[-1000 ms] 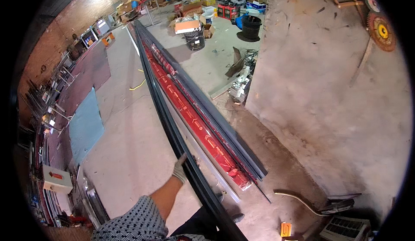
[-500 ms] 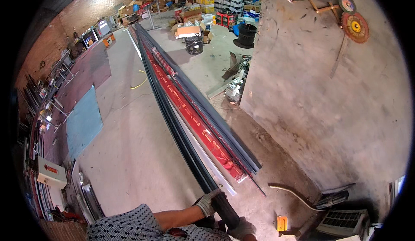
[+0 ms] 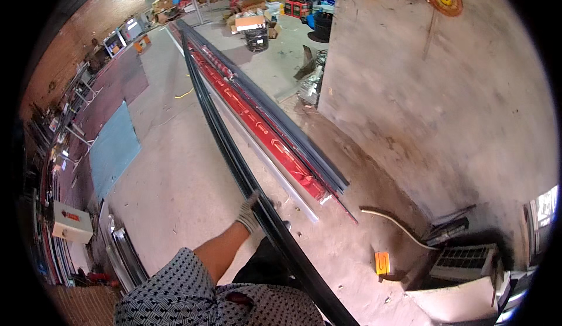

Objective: The person selects long metal profiles from a stack, carries them to a workbench, and uses a chop saw to cut them into shorter pieces. They measure the profiles with a tape measure and handle the cut pieces, placing them aside.

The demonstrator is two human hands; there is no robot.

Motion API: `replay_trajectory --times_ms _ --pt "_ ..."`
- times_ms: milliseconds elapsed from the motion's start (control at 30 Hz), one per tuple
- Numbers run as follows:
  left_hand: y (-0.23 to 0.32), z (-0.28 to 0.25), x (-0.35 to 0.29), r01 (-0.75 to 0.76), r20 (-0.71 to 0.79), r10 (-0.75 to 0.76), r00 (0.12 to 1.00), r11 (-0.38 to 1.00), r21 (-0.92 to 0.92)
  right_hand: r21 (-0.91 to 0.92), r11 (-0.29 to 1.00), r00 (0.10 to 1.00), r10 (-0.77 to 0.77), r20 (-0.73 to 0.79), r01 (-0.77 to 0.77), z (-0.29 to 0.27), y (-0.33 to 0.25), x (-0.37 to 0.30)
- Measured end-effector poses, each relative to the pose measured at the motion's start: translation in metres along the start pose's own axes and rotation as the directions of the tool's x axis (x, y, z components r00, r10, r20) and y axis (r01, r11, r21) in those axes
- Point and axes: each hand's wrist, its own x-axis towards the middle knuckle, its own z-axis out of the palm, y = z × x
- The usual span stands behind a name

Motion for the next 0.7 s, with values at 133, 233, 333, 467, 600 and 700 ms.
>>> replay_trajectory --times_ms 133,233,333,467,600,700 --pt "0.050 0.011 -0.002 0.002 0.041 -0.004 0.999 0.999 0.043 -0.017 0.988 0.988 0.155 -0.008 -0.155 0.018 0.043 -0.075" --pt "0.026 0.014 0.002 0.004 0.142 -0.003 0.990 1.000 -0.010 -0.117 0.960 0.967 0.252 -0.040 -0.255 0.059 0.107 -0.097" --pt "0.019 -0.043 0.034 0.112 0.489 -0.068 0.869 0.992 -0.062 -0.327 0.894 0.951 0.284 -0.118 -0.308 0.103 0.184 -0.076" --pt "0.040 -0.061 0.062 0.140 0.390 -0.245 0.888 0.950 0.279 -0.189 0.825 0.823 0.454 -0.341 -0.533 0.056 0.049 -0.059" --pt "-0.031 0.021 0.055 0.310 0.083 -0.417 0.905 0.781 0.542 0.016 0.902 0.782 0.383 -0.492 -0.431 0.097 -0.037 -0.020" --pt "-0.077 0.040 0.043 0.407 0.027 -0.551 0.834 0.648 0.644 0.034 0.913 0.784 0.368 -0.500 -0.407 0.142 -0.070 0.001"
